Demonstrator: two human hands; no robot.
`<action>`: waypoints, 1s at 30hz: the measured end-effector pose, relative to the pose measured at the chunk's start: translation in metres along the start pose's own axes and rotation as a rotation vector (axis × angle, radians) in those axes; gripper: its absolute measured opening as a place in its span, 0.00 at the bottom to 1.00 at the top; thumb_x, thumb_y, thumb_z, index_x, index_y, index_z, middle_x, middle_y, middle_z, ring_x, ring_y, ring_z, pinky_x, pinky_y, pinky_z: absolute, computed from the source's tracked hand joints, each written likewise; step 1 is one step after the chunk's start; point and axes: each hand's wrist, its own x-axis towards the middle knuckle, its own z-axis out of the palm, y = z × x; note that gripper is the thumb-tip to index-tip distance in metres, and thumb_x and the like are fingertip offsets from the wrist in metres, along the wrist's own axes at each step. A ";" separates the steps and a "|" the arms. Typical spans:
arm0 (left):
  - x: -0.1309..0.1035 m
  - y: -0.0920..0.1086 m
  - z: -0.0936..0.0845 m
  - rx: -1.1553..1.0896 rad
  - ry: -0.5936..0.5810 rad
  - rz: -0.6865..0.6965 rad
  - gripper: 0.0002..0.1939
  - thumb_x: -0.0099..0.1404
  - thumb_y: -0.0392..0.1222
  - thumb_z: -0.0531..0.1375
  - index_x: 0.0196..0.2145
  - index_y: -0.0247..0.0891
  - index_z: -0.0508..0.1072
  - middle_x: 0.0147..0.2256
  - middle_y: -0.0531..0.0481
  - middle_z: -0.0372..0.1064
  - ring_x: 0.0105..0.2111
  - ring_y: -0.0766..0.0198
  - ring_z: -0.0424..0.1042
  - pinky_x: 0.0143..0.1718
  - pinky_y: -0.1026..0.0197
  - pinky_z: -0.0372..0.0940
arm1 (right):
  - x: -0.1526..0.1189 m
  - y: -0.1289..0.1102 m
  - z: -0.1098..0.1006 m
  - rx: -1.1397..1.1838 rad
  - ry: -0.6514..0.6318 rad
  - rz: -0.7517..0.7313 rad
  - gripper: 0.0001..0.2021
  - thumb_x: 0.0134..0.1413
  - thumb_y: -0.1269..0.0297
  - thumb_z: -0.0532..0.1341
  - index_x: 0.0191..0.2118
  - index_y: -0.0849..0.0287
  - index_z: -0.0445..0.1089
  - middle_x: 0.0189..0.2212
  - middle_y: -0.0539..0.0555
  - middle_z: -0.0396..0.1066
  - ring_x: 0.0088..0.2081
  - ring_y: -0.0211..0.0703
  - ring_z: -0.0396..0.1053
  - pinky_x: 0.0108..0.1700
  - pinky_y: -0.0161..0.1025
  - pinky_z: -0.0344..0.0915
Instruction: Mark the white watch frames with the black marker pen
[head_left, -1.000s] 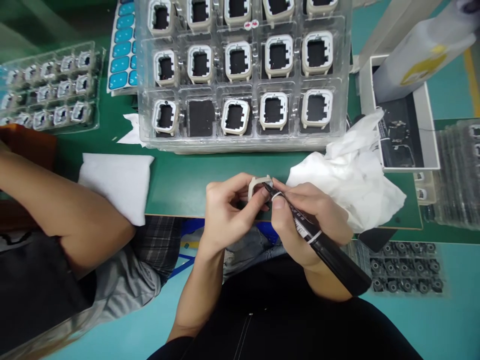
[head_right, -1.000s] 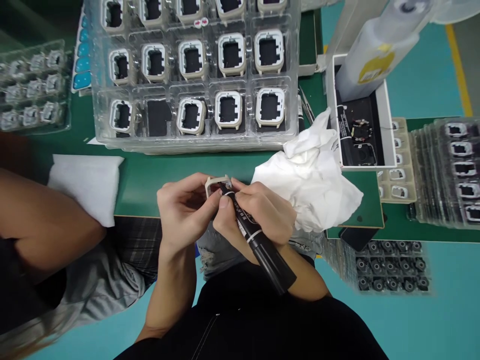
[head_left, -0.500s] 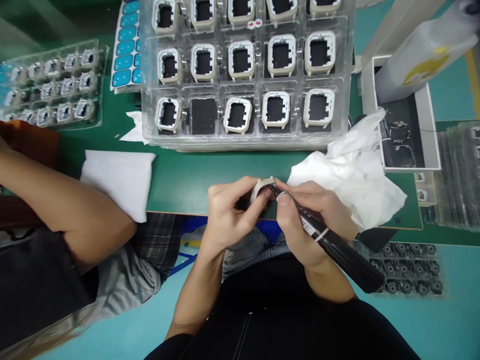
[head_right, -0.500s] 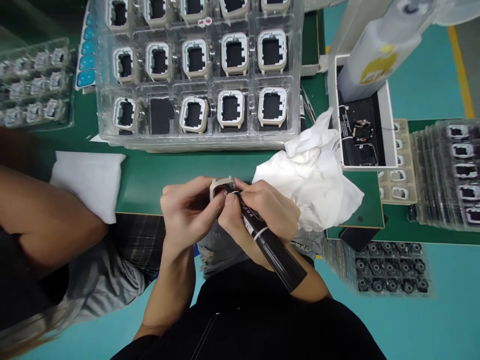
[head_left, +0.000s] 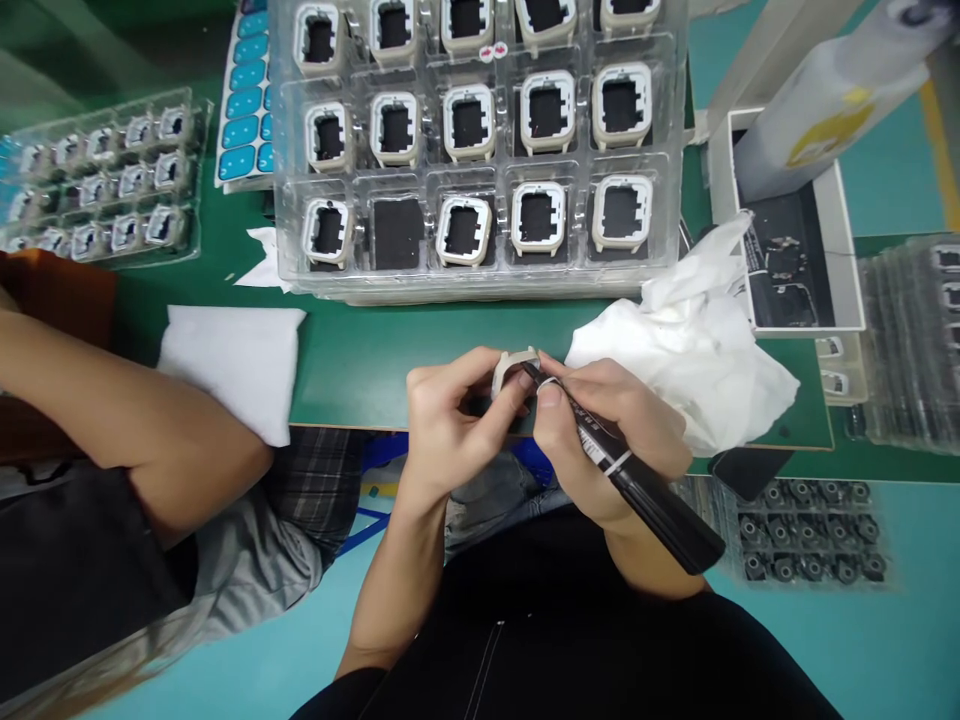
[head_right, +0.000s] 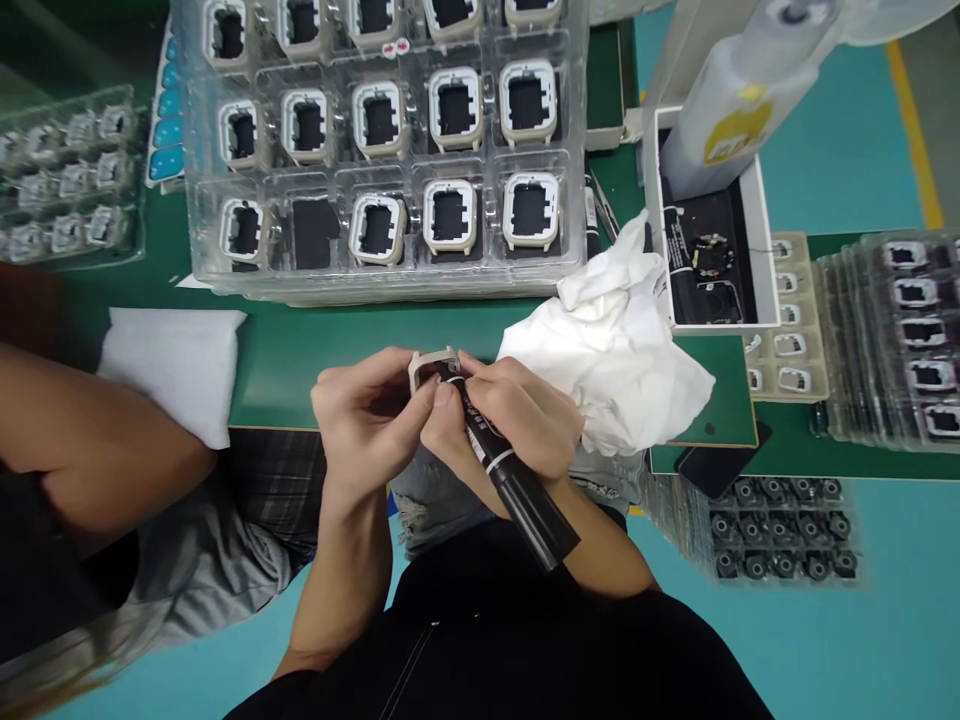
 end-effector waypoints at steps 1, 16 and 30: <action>0.000 0.000 0.000 -0.007 0.000 -0.002 0.07 0.71 0.39 0.67 0.34 0.38 0.78 0.23 0.56 0.73 0.20 0.72 0.66 0.23 0.68 0.61 | 0.000 0.000 0.000 -0.007 0.004 -0.002 0.09 0.58 0.74 0.69 0.42 0.54 0.75 0.37 0.52 0.82 0.38 0.46 0.84 0.38 0.41 0.84; 0.001 0.000 0.001 -0.030 -0.004 0.000 0.07 0.71 0.37 0.67 0.33 0.36 0.77 0.23 0.57 0.72 0.20 0.74 0.66 0.23 0.71 0.60 | 0.000 0.001 -0.001 0.005 -0.017 0.007 0.09 0.57 0.76 0.69 0.41 0.55 0.75 0.38 0.54 0.82 0.39 0.47 0.84 0.38 0.41 0.83; 0.001 -0.001 0.000 -0.144 -0.014 -0.094 0.06 0.68 0.36 0.70 0.33 0.36 0.78 0.24 0.57 0.74 0.21 0.73 0.71 0.24 0.73 0.64 | -0.001 -0.001 0.002 0.049 0.025 0.030 0.09 0.56 0.76 0.69 0.40 0.55 0.73 0.35 0.51 0.81 0.38 0.48 0.85 0.41 0.42 0.85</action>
